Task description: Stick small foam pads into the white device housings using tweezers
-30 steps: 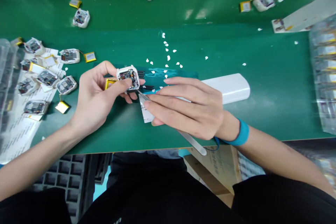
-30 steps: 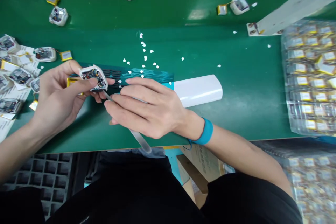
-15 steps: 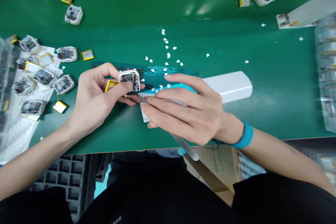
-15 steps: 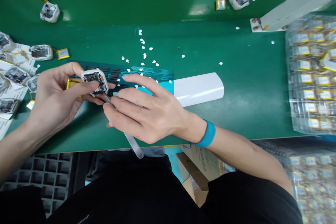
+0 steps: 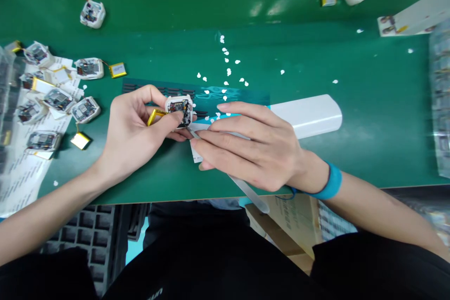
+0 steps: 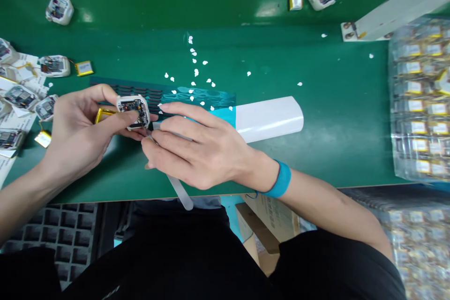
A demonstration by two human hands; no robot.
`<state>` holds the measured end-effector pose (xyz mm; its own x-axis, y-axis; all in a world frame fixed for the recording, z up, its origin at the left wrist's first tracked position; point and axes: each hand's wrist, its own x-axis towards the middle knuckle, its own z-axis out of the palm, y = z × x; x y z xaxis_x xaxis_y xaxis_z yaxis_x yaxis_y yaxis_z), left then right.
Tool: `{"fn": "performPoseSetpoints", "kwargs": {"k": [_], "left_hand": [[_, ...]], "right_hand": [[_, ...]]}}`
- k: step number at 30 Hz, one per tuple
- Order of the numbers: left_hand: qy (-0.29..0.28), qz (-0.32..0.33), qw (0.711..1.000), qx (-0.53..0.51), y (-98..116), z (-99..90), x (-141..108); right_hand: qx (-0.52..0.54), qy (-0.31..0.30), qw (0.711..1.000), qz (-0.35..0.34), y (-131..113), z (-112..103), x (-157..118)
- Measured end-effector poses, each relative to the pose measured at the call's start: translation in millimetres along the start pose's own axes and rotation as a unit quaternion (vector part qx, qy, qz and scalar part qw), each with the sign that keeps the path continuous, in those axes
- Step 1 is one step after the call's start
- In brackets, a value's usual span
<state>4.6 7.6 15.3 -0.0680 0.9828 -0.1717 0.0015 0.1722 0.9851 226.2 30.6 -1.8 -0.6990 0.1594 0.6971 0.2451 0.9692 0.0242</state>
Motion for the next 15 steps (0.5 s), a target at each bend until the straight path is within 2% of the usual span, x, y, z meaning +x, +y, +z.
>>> {"fn": "performPoseSetpoints", "kwargs": {"k": [3, 7, 15], "left_hand": [[-0.005, 0.017, 1.000, 0.003, -1.6, 1.1, -1.5], [0.016, 0.058, 0.998, 0.019, -1.1, 3.4, -2.6], [0.003, 0.056, 0.998, 0.014, -1.9, 3.6, -3.4]], "right_hand": [[0.010, -0.003, 1.000, 0.010, 1.3, -0.6, -1.1], [0.024, -0.030, 0.999, 0.029, 4.1, -6.8, -3.1], [0.074, -0.059, 0.991, 0.097, 4.9, -6.2, -8.2]]}}
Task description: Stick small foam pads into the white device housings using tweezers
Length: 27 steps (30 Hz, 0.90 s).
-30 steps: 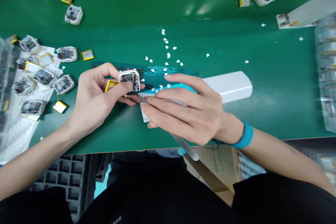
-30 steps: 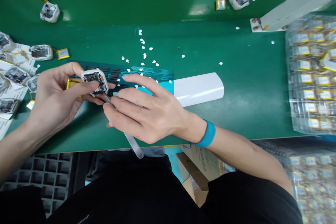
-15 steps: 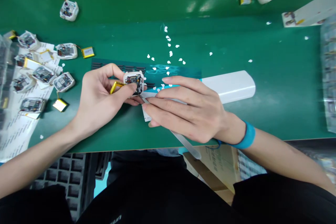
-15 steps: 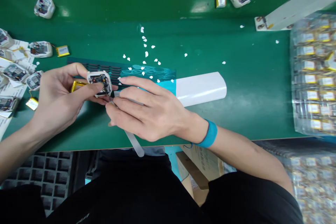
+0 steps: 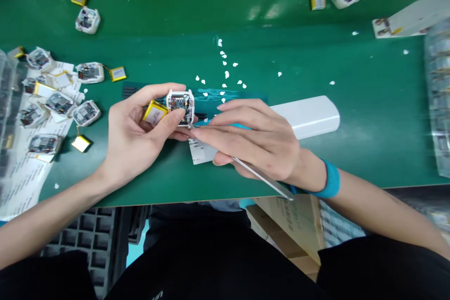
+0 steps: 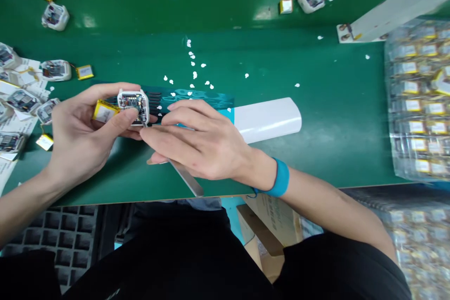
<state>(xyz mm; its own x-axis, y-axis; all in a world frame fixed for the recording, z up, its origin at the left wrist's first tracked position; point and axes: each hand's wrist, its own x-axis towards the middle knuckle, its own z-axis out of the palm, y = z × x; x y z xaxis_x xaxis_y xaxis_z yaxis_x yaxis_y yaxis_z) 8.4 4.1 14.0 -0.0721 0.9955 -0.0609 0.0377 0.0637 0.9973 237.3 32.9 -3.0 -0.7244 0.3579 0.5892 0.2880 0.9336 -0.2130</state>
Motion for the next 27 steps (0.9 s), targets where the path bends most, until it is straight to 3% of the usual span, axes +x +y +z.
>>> {"fn": "performPoseSetpoints", "kwargs": {"k": [5, 9, 11, 13, 15, 17, 21, 23, 27], "left_hand": [[-0.006, -0.017, 1.000, -0.007, -8.7, -2.0, 1.1], [0.002, 0.054, 0.995, 0.087, -11.3, -20.0, 45.3], [0.073, 0.112, 0.966, 0.221, -9.4, -35.3, 84.9], [0.148, 0.099, 0.912, 0.369, -5.0, -52.0, 122.5], [0.115, 0.056, 0.877, 0.463, 1.8, -67.7, 146.1], [0.091, 0.044, 0.864, 0.493, 9.2, -81.8, 152.4], [0.136, 0.035, 0.842, 0.521, 15.2, -113.3, 143.8], [0.133, -0.005, 0.843, 0.522, 11.9, -130.4, 145.8], [0.190, -0.060, 0.852, 0.484, 7.6, -151.6, 158.9]], "right_hand": [[-0.010, 0.040, 0.999, -0.011, 1.2, -2.0, 3.2], [-0.022, 0.062, 0.998, -0.021, 4.1, -1.1, 4.2], [-0.031, 0.079, 0.996, -0.037, 6.6, 2.8, 3.7], [-0.042, 0.094, 0.994, -0.048, 9.1, 6.7, 3.2], [-0.053, 0.094, 0.993, -0.047, 10.8, 9.0, 3.5], [-0.059, 0.089, 0.993, -0.046, 11.4, 9.6, 4.3], [-0.064, 0.107, 0.990, -0.066, 10.2, 9.6, 6.5], [-0.073, 0.112, 0.988, -0.072, 9.4, 9.8, 7.6], [-0.086, 0.114, 0.986, -0.081, 9.0, 9.2, 10.0]]}}
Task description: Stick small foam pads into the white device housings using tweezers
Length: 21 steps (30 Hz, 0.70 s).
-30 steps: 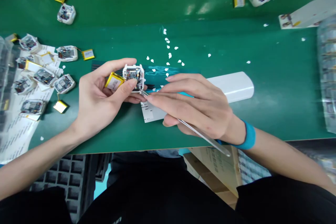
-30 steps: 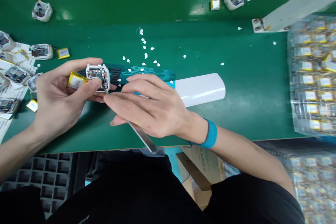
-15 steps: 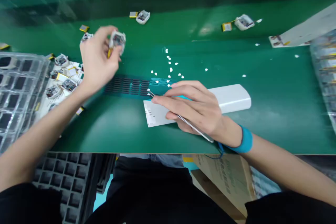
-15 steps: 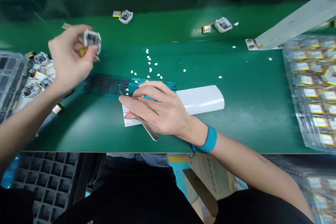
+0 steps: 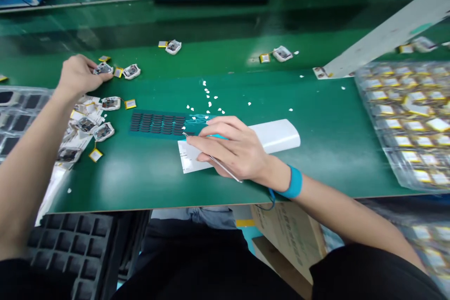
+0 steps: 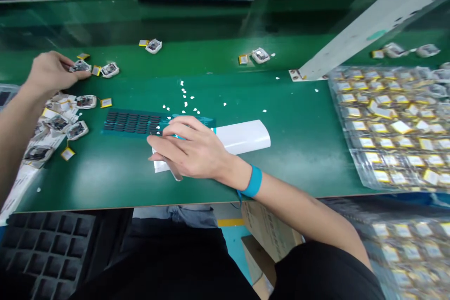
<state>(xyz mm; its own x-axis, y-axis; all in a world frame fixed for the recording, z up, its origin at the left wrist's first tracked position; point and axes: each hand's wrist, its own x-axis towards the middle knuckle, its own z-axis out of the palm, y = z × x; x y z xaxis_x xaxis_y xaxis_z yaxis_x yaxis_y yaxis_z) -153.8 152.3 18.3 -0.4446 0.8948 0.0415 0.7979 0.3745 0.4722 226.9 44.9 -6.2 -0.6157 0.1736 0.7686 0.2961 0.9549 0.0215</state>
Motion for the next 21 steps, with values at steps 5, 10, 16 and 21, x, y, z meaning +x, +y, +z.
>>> {"fn": "performPoseSetpoints", "kwargs": {"k": [5, 10, 16, 21], "left_hand": [[0.010, 0.048, 0.999, 0.001, 6.3, -26.4, -3.9], [0.116, 0.182, 0.970, -0.107, 29.0, -45.7, -31.1], [-0.180, 0.126, 0.778, -0.588, 58.0, -8.2, -87.8], [-0.344, 0.124, 0.734, -0.572, 68.4, 21.9, -150.7]], "right_hand": [[0.003, 0.007, 1.000, -0.006, 1.1, 0.6, 0.9], [0.007, 0.011, 1.000, 0.003, 1.5, 3.7, -3.3], [0.057, 0.048, 0.996, 0.053, -0.5, 3.9, -1.6], [0.167, 0.073, 0.975, 0.128, -4.2, 0.0, 1.2]]}}
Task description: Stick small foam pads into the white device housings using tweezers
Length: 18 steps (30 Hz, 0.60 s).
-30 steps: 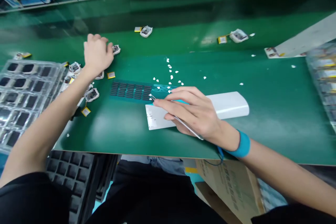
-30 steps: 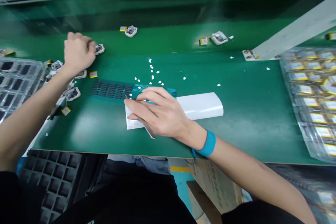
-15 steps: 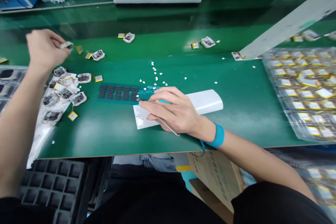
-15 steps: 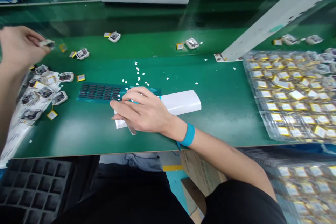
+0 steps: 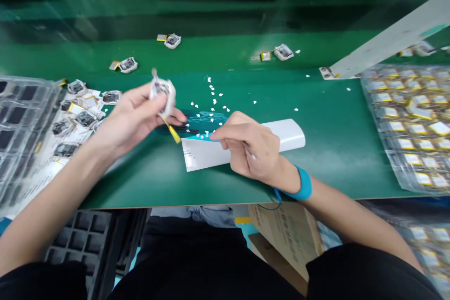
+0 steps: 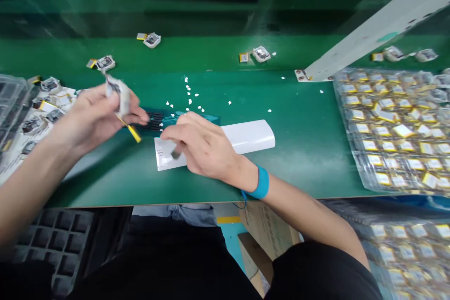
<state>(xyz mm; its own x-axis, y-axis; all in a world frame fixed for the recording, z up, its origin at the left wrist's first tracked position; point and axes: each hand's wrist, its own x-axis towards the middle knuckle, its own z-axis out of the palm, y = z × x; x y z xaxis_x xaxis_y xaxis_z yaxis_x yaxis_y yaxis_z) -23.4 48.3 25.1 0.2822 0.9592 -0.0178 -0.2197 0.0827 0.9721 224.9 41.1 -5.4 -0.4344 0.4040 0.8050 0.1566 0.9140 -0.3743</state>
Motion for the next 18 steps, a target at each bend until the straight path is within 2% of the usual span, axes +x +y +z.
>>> {"fn": "performPoseSetpoints", "kwargs": {"k": [3, 6, 10, 14, 18], "left_hand": [[-0.081, -0.050, 0.993, 0.075, -10.2, 21.8, -14.4], [-0.093, -0.038, 0.981, 0.165, -15.6, 32.2, -23.3], [-0.075, 0.007, 0.966, 0.247, -18.7, 35.8, -31.1], [-0.057, 0.011, 0.963, 0.262, -19.4, 37.3, -34.7], [-0.044, 0.008, 0.956, 0.289, -20.0, 39.4, -36.8]], "right_hand": [[-0.017, -0.003, 0.996, 0.082, -1.1, -0.1, -0.6], [-0.017, -0.038, 0.993, 0.115, -0.3, 1.2, -2.6], [-0.043, -0.046, 0.992, 0.105, 0.0, 6.0, -5.5], [-0.069, -0.034, 0.994, 0.073, 0.5, 10.8, -9.0], [-0.135, -0.055, 0.989, 0.019, 1.7, 10.0, -14.6]]}}
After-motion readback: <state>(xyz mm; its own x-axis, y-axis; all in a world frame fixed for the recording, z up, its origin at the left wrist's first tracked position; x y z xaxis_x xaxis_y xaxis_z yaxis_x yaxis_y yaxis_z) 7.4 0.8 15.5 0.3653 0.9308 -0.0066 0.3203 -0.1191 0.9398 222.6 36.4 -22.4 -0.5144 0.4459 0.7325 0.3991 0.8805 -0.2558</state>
